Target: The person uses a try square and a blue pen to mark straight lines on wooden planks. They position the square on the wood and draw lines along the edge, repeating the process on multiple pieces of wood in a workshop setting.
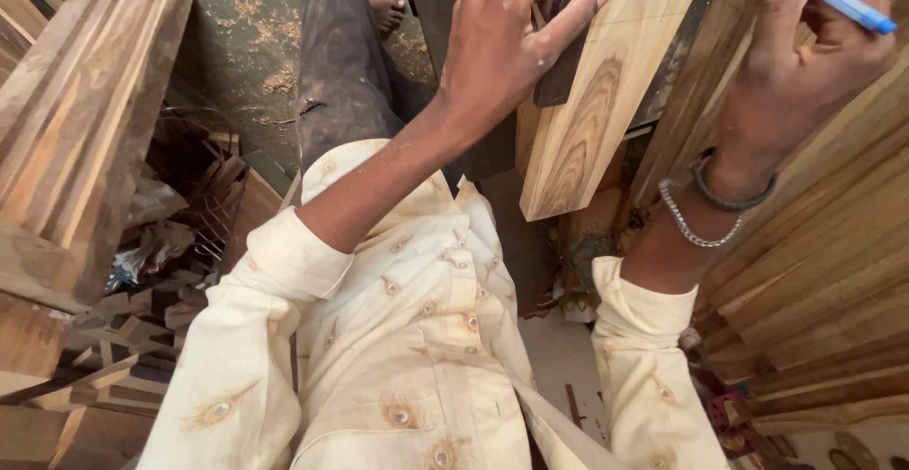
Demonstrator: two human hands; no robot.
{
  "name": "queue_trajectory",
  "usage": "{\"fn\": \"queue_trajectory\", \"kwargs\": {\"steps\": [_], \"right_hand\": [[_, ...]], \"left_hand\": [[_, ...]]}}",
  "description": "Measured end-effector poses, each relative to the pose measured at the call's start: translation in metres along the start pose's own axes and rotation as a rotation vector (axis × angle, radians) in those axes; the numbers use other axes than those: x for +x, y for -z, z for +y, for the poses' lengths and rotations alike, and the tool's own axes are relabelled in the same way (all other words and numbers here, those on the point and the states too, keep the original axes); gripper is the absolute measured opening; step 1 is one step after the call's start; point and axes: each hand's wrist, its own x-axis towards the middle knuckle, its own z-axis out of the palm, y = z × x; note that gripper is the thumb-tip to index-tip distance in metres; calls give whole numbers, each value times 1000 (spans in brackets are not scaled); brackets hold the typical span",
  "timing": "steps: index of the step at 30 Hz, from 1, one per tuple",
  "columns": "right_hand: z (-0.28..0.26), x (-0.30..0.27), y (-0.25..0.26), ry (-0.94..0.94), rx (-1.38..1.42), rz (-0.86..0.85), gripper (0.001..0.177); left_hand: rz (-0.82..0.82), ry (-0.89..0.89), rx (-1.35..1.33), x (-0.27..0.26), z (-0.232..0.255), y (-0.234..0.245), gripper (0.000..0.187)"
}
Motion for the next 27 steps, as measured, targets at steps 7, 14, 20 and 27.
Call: {"fn": "queue_trajectory", "kwargs": {"steps": [7, 14, 20, 27], "right_hand": [[-12, -4, -40, -55, 226, -110, 12], [20, 5, 35, -9, -386, -91, 8], [-18, -6, 35, -59, 11, 118, 8], [-108, -111, 70, -395, 195, 357, 24]], "left_hand": [[-6, -35, -19, 1, 1, 0, 34], [-17, -15, 36, 0, 4, -3, 33], [-14, 114, 26, -2, 36, -1, 39], [-192, 57, -91, -41, 84, 7, 48]]}}
